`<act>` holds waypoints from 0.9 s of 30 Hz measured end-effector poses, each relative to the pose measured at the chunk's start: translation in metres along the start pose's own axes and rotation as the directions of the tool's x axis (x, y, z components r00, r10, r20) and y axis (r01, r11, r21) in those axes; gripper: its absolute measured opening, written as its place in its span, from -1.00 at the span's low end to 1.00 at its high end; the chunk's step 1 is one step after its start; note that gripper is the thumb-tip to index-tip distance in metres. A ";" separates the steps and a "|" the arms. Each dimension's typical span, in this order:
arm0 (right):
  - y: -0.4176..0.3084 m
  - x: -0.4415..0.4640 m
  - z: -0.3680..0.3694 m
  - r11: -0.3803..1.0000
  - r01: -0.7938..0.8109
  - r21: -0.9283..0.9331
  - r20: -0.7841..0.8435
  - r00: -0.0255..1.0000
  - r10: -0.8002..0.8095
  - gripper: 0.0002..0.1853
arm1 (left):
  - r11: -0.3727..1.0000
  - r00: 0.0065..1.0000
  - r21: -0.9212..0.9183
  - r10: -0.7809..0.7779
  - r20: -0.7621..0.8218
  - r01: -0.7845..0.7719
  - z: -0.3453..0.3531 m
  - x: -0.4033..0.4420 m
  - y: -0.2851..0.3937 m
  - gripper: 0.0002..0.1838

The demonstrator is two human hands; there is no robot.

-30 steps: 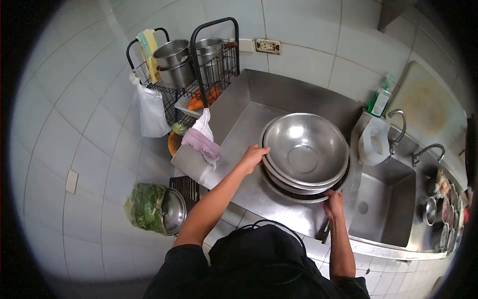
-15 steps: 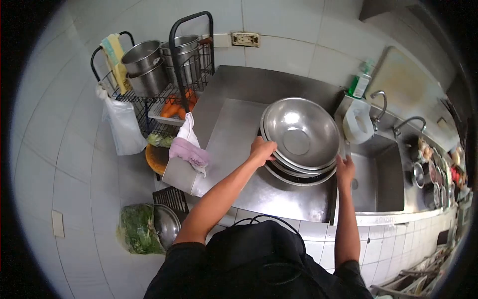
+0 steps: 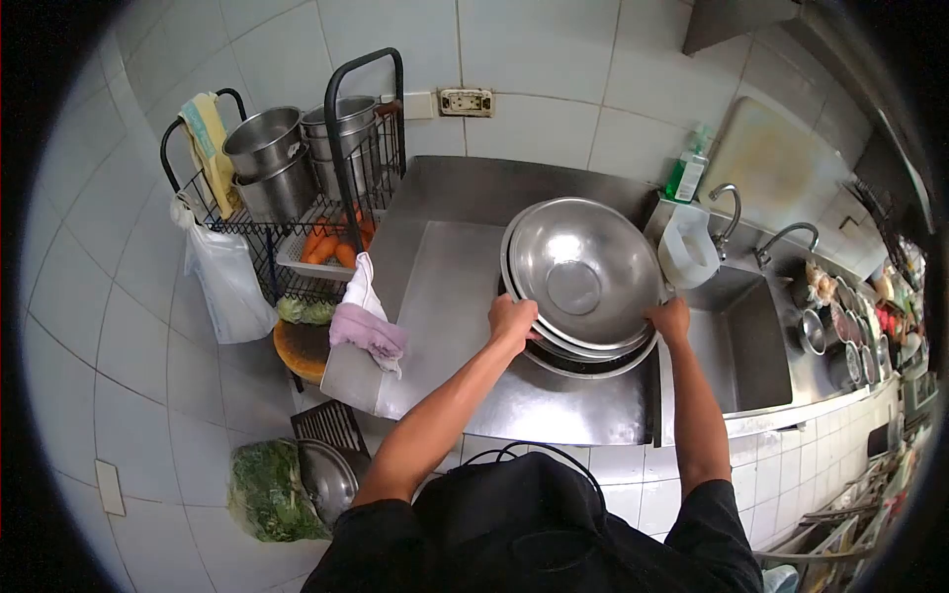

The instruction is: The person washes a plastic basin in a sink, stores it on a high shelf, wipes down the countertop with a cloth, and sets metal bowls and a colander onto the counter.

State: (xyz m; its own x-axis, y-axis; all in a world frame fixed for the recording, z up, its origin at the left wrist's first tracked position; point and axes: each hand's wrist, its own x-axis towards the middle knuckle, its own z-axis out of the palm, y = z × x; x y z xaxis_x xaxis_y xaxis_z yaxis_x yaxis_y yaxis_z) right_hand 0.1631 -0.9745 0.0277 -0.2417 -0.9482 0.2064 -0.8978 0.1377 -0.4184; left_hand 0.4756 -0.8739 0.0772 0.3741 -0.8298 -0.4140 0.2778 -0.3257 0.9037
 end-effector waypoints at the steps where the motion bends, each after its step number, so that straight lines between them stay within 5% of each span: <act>1: -0.003 0.002 -0.003 1.000 0.005 0.001 0.027 1.000 -0.005 -0.63 | 1.000 1.000 -0.014 -0.001 -0.011 0.001 -0.001 -0.003 0.004 -0.74; 3: -0.007 0.011 -0.005 1.000 0.018 0.004 0.084 0.996 -0.019 -0.61 | 0.998 0.999 -0.057 0.036 0.034 -0.034 -0.003 -0.005 0.015 -0.74; 7: -0.023 0.033 -0.036 0.991 0.121 -0.055 -0.091 0.988 -0.126 -0.63 | 0.993 0.994 -0.078 0.091 0.063 -0.086 -0.011 -0.010 0.027 -0.72; 10: -0.049 0.044 -0.090 0.979 0.192 0.074 -0.201 0.964 -0.174 -0.66 | 0.990 0.990 -0.017 0.138 0.026 -0.138 -0.019 -0.010 0.035 -0.78; 12: -0.062 0.047 -0.129 0.976 0.215 -0.029 -0.204 0.955 -0.216 -0.67 | 0.983 0.987 0.090 0.160 -0.022 -0.158 -0.026 -0.013 0.038 -0.80; 15: -0.050 0.046 -0.174 0.961 0.276 0.008 -0.415 0.875 -0.248 -0.63 | 0.990 0.989 0.049 0.136 -0.054 -0.134 -0.040 -0.017 0.041 -0.80; 17: -0.018 0.059 -0.206 0.977 0.202 -0.071 -0.375 0.902 -0.214 -0.58 | 0.989 0.994 -0.098 0.103 -0.042 -0.107 -0.050 -0.014 0.037 -0.80; 18: 0.007 0.063 -0.214 0.976 0.169 0.141 -0.376 0.921 -0.105 -0.60 | 0.983 0.996 -0.163 0.085 -0.039 -0.090 -0.055 -0.012 0.036 -0.79; 19: 0.019 0.053 -0.224 0.968 0.237 0.078 -0.483 0.859 -0.171 -0.66 | 0.972 0.997 -0.225 0.067 -0.033 -0.073 -0.062 -0.008 0.035 -0.79; 20: 0.017 0.035 -0.251 0.981 0.089 0.175 -0.266 0.963 -0.040 -0.72 | 0.963 0.997 -0.263 0.066 0.025 -0.057 -0.071 0.001 0.031 -0.75; 21: 0.061 0.046 -0.239 0.900 0.188 0.392 -0.303 0.951 -0.067 -0.73 | 0.954 0.997 -0.298 0.057 0.055 -0.038 -0.080 0.001 0.032 -0.74; 24: 0.103 -0.005 -0.251 0.829 -0.021 0.559 -0.159 0.978 0.133 -0.72 | 0.927 0.996 -0.375 0.034 0.084 0.000 -0.096 -0.011 0.046 -0.75; 27: 0.142 -0.055 -0.251 0.881 -0.073 0.468 -0.177 0.969 0.175 -0.70 | 0.927 0.995 -0.373 0.074 0.072 -0.042 -0.114 -0.015 0.053 -0.76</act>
State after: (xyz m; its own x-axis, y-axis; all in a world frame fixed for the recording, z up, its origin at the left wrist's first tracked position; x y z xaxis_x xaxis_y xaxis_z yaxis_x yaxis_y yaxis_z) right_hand -0.0439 -0.8305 0.1788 -0.4561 -0.8435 0.2838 -0.6008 0.0565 -0.7974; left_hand 0.5855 -0.8275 0.1192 0.3288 -0.8820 -0.3375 0.5717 -0.0986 0.8145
